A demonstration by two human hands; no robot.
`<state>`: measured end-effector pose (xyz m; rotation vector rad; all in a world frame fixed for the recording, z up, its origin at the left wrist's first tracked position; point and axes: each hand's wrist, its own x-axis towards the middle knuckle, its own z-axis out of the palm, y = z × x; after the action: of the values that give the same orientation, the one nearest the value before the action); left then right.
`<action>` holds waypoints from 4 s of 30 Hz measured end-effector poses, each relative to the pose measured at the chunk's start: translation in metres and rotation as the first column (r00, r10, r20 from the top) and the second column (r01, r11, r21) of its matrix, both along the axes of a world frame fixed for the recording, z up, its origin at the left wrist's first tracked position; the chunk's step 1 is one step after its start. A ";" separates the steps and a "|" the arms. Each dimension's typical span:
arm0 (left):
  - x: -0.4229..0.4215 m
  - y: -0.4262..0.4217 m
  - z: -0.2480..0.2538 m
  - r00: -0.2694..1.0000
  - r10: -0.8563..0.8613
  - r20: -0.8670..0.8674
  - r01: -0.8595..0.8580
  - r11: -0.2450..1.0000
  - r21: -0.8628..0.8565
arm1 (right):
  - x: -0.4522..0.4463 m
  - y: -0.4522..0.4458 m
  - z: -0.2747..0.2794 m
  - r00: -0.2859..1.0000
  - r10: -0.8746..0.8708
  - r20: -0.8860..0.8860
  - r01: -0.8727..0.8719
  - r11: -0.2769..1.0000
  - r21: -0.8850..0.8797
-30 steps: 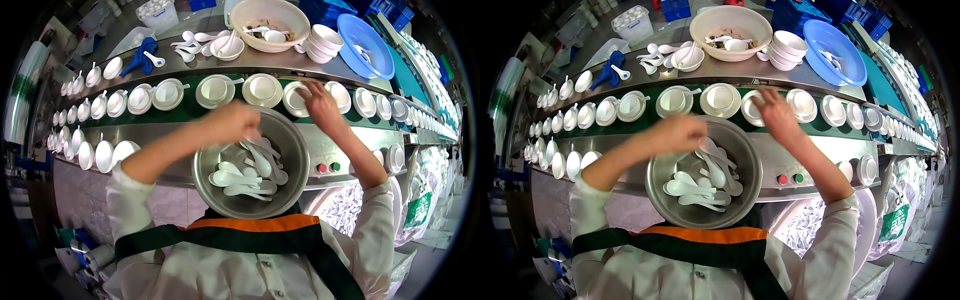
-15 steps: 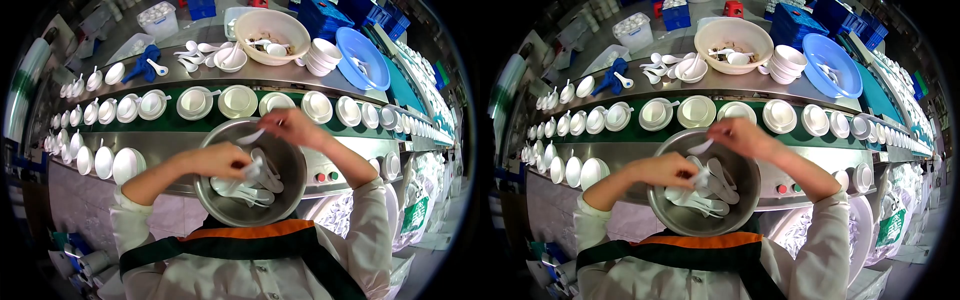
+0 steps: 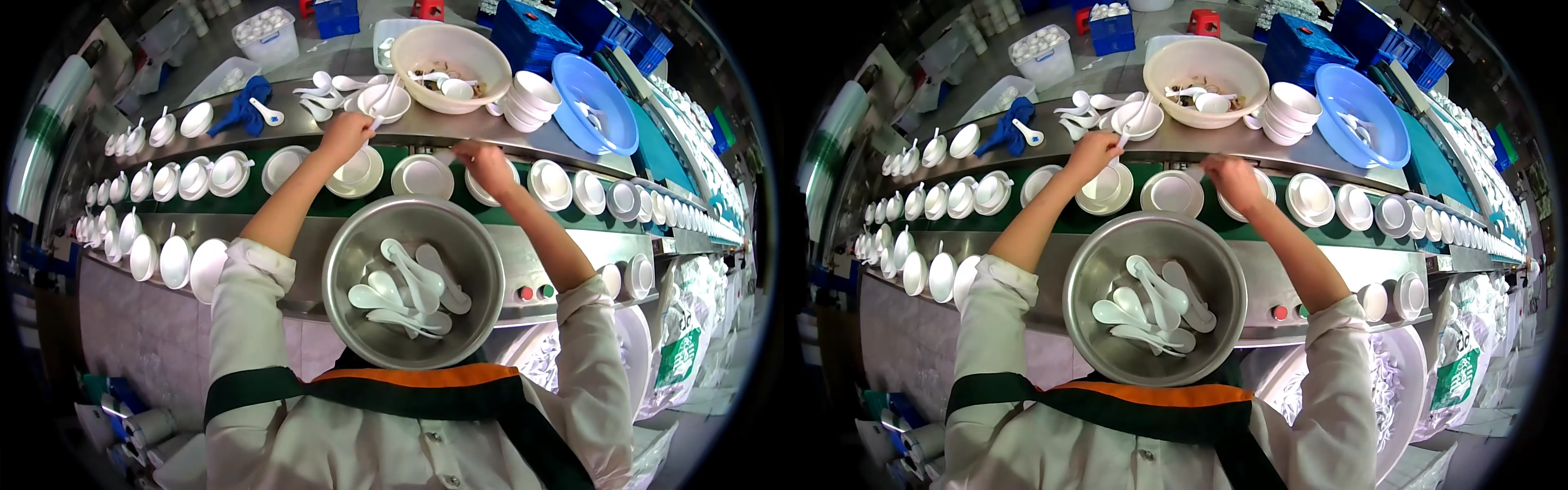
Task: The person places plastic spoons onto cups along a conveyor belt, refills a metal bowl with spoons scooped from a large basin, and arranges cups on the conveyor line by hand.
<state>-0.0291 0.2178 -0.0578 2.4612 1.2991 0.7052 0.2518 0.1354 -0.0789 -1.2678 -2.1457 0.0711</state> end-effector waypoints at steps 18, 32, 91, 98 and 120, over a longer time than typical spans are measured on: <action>0.001 -0.214 0.021 0.681 -0.682 -0.265 0.558 0.719 -0.415 | -0.084 0.034 0.002 0.976 0.003 0.217 -0.007 1.000 0.017; -0.009 -0.113 0.108 0.910 -0.087 0.404 0.215 0.935 -0.281 | -0.107 -0.096 0.047 0.798 0.491 0.349 -0.154 0.726 -0.670; 0.052 -0.020 0.041 0.924 -0.238 -0.299 0.231 0.971 -0.058 | -0.070 -0.142 0.045 0.833 0.361 0.419 -0.109 0.850 -0.515; 0.080 -0.033 0.028 0.940 -0.245 -0.238 0.264 0.963 0.052 | -0.019 -0.095 0.094 0.988 0.007 -0.152 -0.027 0.991 -0.131; 0.045 0.076 -0.018 0.948 -0.182 -0.262 -0.105 0.596 -0.796 | 0.041 -0.040 0.045 0.813 -0.271 -0.515 0.063 0.921 -0.385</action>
<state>0.0158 0.2943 -0.0759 1.8308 1.2615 -0.3146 0.2926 0.0951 -0.0335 -1.4135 -1.5356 0.6985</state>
